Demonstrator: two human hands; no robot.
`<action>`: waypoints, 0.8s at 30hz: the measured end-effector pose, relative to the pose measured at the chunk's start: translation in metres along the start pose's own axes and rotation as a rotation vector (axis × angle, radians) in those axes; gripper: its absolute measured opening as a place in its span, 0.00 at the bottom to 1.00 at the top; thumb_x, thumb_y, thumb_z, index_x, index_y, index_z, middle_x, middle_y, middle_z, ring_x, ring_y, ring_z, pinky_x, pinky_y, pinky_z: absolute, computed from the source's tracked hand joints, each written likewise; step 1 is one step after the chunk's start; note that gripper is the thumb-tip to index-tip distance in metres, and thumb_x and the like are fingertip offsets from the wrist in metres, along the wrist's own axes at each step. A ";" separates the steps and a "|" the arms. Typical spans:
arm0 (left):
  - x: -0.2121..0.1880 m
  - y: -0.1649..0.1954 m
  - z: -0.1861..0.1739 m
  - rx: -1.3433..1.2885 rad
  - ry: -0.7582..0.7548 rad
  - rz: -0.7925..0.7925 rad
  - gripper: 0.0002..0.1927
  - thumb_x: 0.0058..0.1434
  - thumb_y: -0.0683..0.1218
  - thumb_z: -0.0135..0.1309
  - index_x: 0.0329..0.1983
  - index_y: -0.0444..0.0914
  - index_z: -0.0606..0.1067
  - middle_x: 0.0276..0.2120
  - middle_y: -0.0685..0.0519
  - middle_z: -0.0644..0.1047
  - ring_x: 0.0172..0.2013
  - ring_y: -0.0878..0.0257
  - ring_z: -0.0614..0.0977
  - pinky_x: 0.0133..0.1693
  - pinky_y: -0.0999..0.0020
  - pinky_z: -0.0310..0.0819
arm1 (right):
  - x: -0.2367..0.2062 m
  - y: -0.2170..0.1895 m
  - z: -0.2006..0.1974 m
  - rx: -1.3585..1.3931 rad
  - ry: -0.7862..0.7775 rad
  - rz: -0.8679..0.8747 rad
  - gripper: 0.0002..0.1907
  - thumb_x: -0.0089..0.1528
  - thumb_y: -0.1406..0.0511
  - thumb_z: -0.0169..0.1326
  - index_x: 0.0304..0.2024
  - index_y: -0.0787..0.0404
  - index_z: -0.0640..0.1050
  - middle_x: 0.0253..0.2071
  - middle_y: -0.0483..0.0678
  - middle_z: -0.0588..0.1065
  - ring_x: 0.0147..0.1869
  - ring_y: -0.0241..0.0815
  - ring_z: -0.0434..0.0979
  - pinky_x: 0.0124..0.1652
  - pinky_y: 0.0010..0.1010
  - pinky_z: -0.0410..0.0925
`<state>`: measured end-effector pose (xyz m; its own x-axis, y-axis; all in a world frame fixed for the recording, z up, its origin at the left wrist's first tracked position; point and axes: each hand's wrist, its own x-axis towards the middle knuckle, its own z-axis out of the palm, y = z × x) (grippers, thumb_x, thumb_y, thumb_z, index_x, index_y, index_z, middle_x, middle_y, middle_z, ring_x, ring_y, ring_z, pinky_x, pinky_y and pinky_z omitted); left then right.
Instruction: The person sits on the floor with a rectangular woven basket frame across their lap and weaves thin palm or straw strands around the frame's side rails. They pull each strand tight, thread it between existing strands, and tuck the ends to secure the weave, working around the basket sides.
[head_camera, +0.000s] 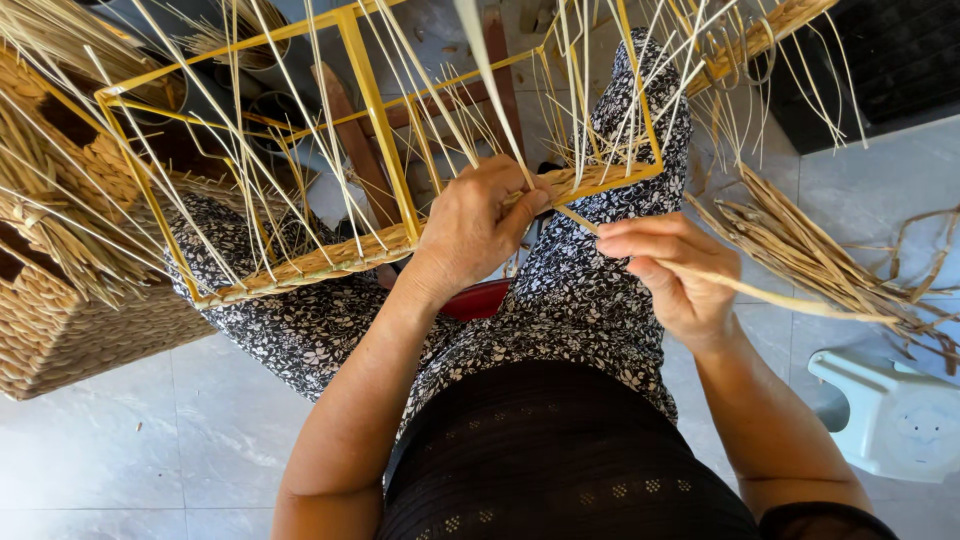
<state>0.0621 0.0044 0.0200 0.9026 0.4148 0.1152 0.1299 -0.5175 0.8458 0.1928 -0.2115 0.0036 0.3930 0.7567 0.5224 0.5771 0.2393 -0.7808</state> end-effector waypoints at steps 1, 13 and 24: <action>-0.001 0.001 -0.001 0.015 -0.017 0.001 0.06 0.66 0.45 0.57 0.40 0.39 0.82 0.33 0.50 0.80 0.32 0.54 0.84 0.36 0.58 0.77 | 0.003 -0.001 0.000 0.009 0.009 -0.012 0.13 0.73 0.62 0.50 0.47 0.64 0.81 0.47 0.53 0.80 0.49 0.41 0.84 0.43 0.26 0.79; 0.006 0.010 0.011 0.263 0.053 -0.142 0.14 0.61 0.57 0.62 0.34 0.43 0.82 0.27 0.52 0.81 0.30 0.55 0.83 0.40 0.54 0.76 | 0.078 -0.012 0.007 0.256 0.069 0.217 0.10 0.69 0.74 0.48 0.53 0.68 0.74 0.46 0.50 0.77 0.46 0.37 0.82 0.46 0.26 0.79; 0.020 0.010 0.012 0.142 0.060 -0.347 0.14 0.62 0.57 0.55 0.37 0.45 0.83 0.31 0.50 0.84 0.33 0.51 0.87 0.41 0.54 0.79 | 0.105 0.031 0.011 -0.430 -0.338 -0.220 0.14 0.65 0.78 0.56 0.51 0.63 0.83 0.58 0.53 0.74 0.55 0.45 0.79 0.52 0.29 0.76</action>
<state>0.0863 -0.0018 0.0241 0.7695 0.6249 -0.1317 0.4831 -0.4348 0.7600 0.2440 -0.1180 0.0309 0.0223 0.8859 0.4633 0.8854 0.1978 -0.4207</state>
